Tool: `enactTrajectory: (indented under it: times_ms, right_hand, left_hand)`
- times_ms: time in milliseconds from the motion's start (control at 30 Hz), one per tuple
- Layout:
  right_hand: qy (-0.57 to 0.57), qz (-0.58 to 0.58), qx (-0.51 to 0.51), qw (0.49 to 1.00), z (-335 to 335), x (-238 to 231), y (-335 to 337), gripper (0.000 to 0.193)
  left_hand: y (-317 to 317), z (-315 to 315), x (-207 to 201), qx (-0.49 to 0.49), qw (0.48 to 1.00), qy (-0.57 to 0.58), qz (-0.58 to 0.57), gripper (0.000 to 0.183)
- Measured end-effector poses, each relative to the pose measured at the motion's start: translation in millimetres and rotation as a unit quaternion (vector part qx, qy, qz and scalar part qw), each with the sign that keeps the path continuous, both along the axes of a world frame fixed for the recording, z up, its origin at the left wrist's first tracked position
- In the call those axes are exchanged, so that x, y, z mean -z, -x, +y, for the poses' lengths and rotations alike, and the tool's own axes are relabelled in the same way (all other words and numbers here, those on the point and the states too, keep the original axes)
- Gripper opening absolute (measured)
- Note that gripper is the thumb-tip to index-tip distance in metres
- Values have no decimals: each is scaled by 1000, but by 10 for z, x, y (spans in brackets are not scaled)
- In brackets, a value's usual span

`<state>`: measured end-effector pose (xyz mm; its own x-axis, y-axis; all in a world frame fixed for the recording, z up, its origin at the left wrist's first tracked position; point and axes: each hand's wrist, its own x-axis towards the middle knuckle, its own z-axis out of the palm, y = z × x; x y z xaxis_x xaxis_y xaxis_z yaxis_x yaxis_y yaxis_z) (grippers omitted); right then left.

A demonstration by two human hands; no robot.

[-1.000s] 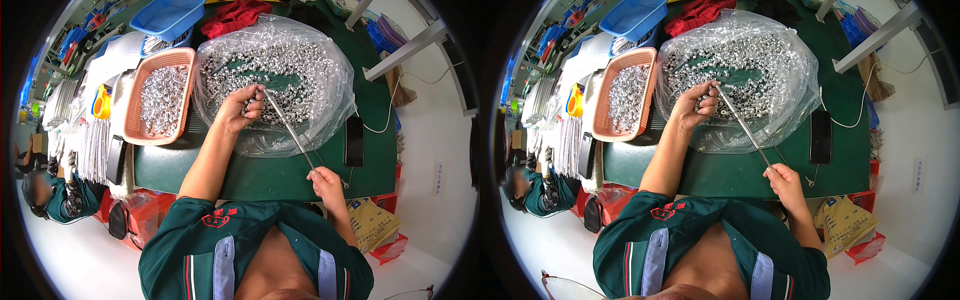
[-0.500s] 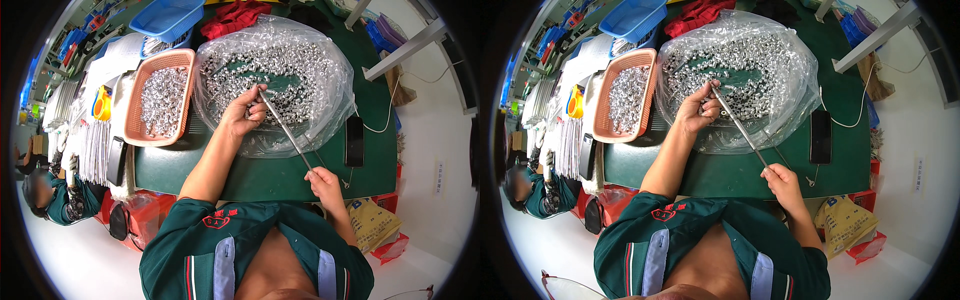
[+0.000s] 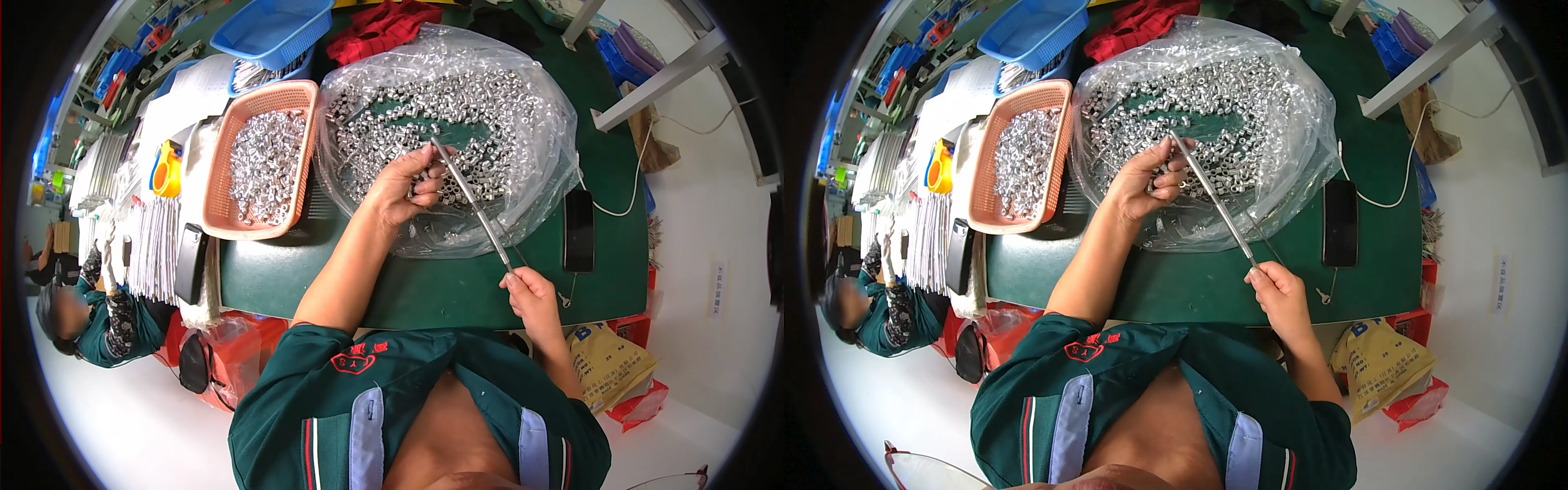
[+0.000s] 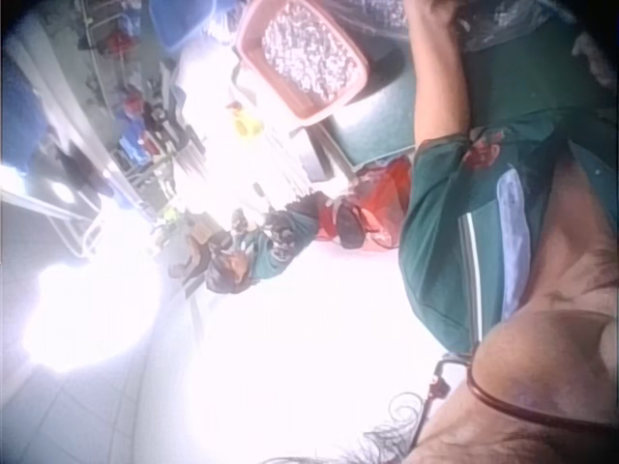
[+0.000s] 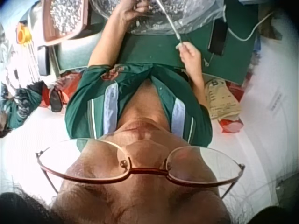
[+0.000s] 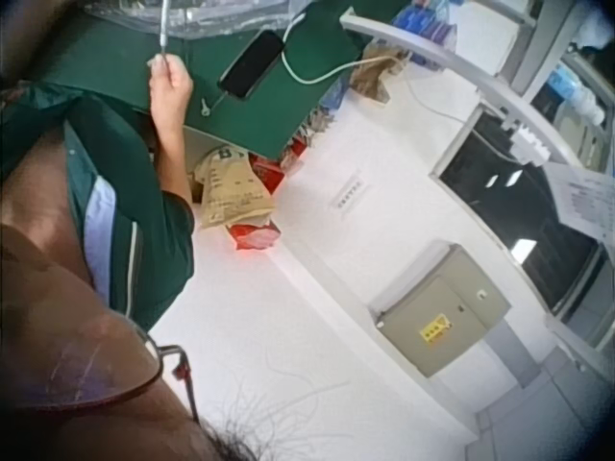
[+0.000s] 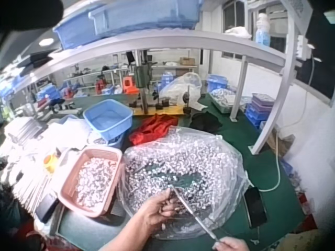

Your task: The person uses a long metal rod to thread small cylindrical metal components from a large plastic bag into a pink basket. The person repeatedly picks up a component, slides it onto the rod, and drops it into the basket.

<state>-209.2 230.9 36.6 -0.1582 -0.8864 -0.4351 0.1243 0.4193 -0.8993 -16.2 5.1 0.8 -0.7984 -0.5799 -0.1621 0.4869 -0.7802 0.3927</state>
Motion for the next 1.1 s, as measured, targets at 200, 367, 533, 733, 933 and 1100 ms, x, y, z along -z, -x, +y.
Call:
enactTrajectory:
  times_ms: [200, 367, 533, 733, 933, 1100]
  right_hand:
    - [-14, 13, -18, 1000, 68, 6, 52, 16]
    - [-20, 26, -26, 999, 101, 16, 84, 16]
    - [-10, 70, -42, 997, 100, -34, 123, 16]
    - [2, 124, -52, 991, 102, -54, 122, 17]
    - [-11, -14, -23, 1000, 37, 22, 45, 18]
    - [9, -21, -5, 1000, -42, 29, 10, 17]
  left_hand:
    - [-84, -92, 46, 3, 997, -60, 55, 46]
    - [-115, -114, 78, 18, 996, -64, 53, 37]
    - [-120, -126, 123, 28, 998, -47, 28, 34]
    - [-98, -113, 133, 47, 998, -26, 26, 37]
    - [61, 108, -148, -1, 995, 27, -97, 58]
    - [58, 103, -171, 3, 988, 62, -139, 60]
